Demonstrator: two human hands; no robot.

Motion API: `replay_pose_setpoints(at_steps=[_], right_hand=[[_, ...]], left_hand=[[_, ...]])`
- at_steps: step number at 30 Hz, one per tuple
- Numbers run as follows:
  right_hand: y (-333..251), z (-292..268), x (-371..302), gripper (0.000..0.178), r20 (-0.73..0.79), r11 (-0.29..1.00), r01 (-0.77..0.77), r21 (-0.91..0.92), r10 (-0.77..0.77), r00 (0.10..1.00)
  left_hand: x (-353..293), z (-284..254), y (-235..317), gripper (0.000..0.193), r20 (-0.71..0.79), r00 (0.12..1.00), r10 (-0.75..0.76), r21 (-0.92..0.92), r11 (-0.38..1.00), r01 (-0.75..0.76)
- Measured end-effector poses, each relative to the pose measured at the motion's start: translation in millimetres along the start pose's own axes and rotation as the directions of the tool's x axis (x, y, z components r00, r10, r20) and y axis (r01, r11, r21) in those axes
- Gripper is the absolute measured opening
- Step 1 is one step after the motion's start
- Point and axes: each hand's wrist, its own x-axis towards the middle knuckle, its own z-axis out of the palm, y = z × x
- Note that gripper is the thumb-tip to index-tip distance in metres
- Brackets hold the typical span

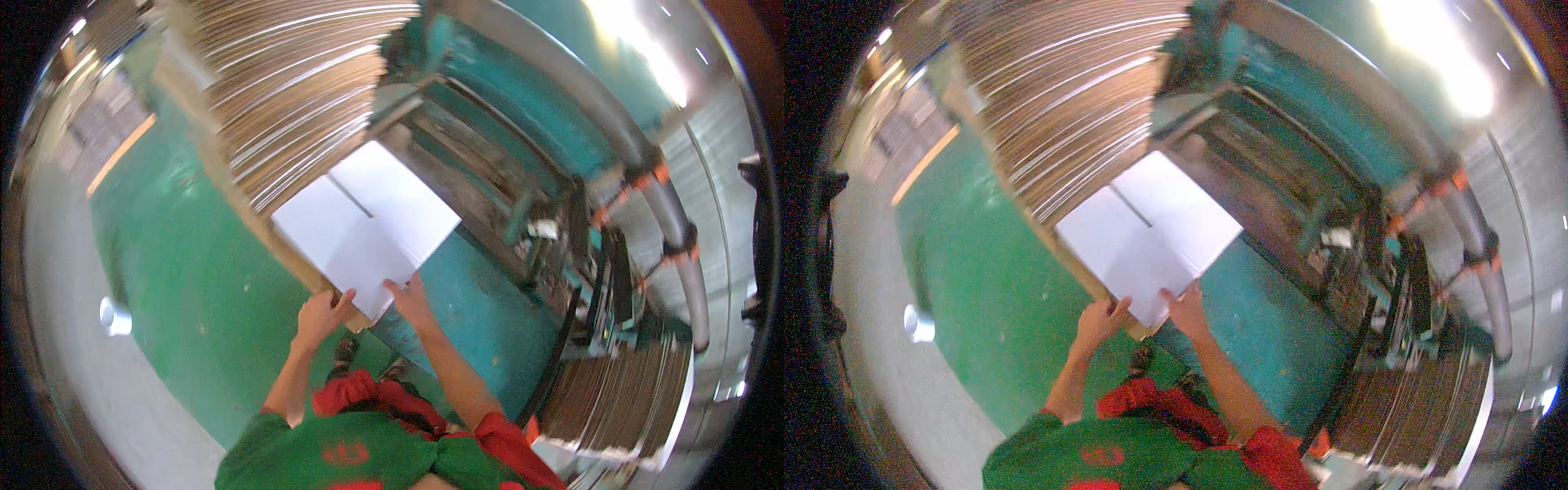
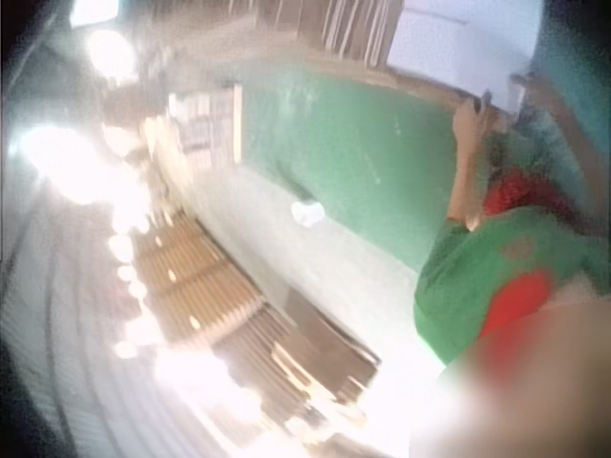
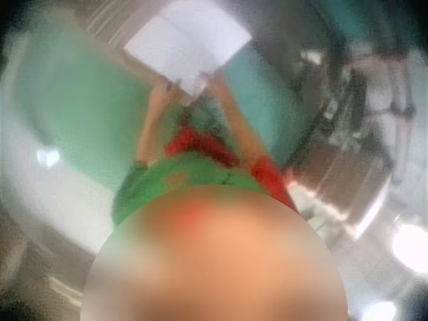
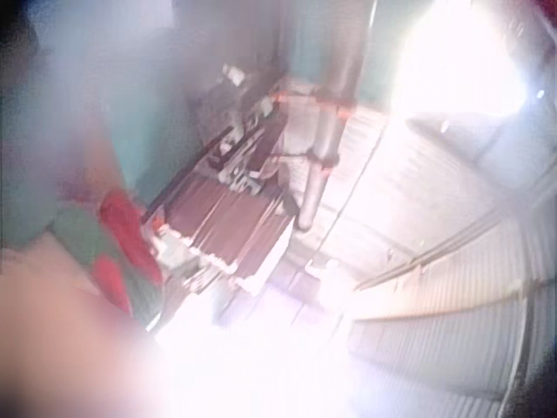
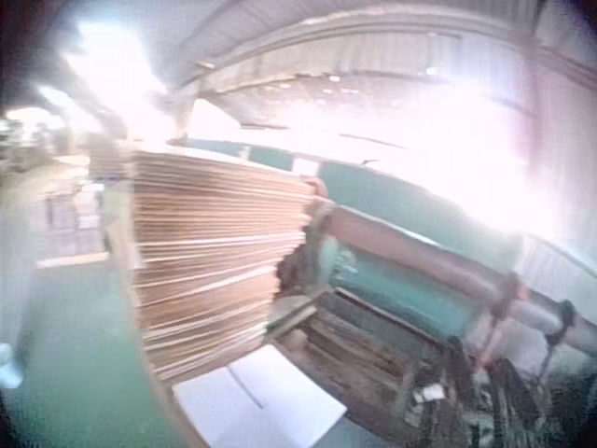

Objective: The person repeatedly picks up flat cardboard sheets, places them into a guillotine-style cutting machine, and removes the cut pieces. The person stacks the processed cardboard on a nearby pile.

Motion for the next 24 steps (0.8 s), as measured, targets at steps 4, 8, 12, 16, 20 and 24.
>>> replay_pose_setpoints(at_steps=[4, 8, 12, 16, 20, 24], right_hand=[[-19.1, -18.1, 4.6, 0.068, 0.102, 0.975, -0.119, -0.186, 0.139, 0.985], [7.6, -64.5, -33.6, 0.064, 0.163, 0.995, 0.102, -0.022, -0.097, 0.982], [104.1, -72.1, -112.3, 0.051, 0.062, 0.974, -0.224, 0.028, 0.222, 0.973], [234.6, -73.3, -269.0, 0.058, 0.0, 0.623, 0.089, -0.777, -0.142, 0.99], [313.1, -36.4, -482.9, 0.044, -0.308, 0.447, -0.368, 0.815, 0.873, 0.379], [341.8, 43.3, -677.0, 0.019, -0.21, 0.205, -0.048, 0.978, 0.965, -0.16]], left_hand=[[-17.1, -1.4, -29.3, 0.055, 0.366, 0.924, 0.111, -0.058, 0.994, -0.097], [-43.4, 13.4, -19.9, 0.033, 0.735, 0.655, 0.173, -0.206, 0.978, -0.027], [-55.3, 51.4, 40.1, 0.033, 0.882, 0.38, 0.278, -0.217, 0.956, -0.197], [-81.7, 104.3, 138.8, 0.029, 0.94, 0.07, 0.333, -0.26, 0.836, -0.483], [-151.8, 156.5, 274.0, 0.031, 0.827, -0.071, 0.558, -0.397, 0.489, -0.777], [-279.9, 206.6, 417.5, 0.045, 0.459, -0.279, 0.843, -0.555, 0.028, -0.831]])
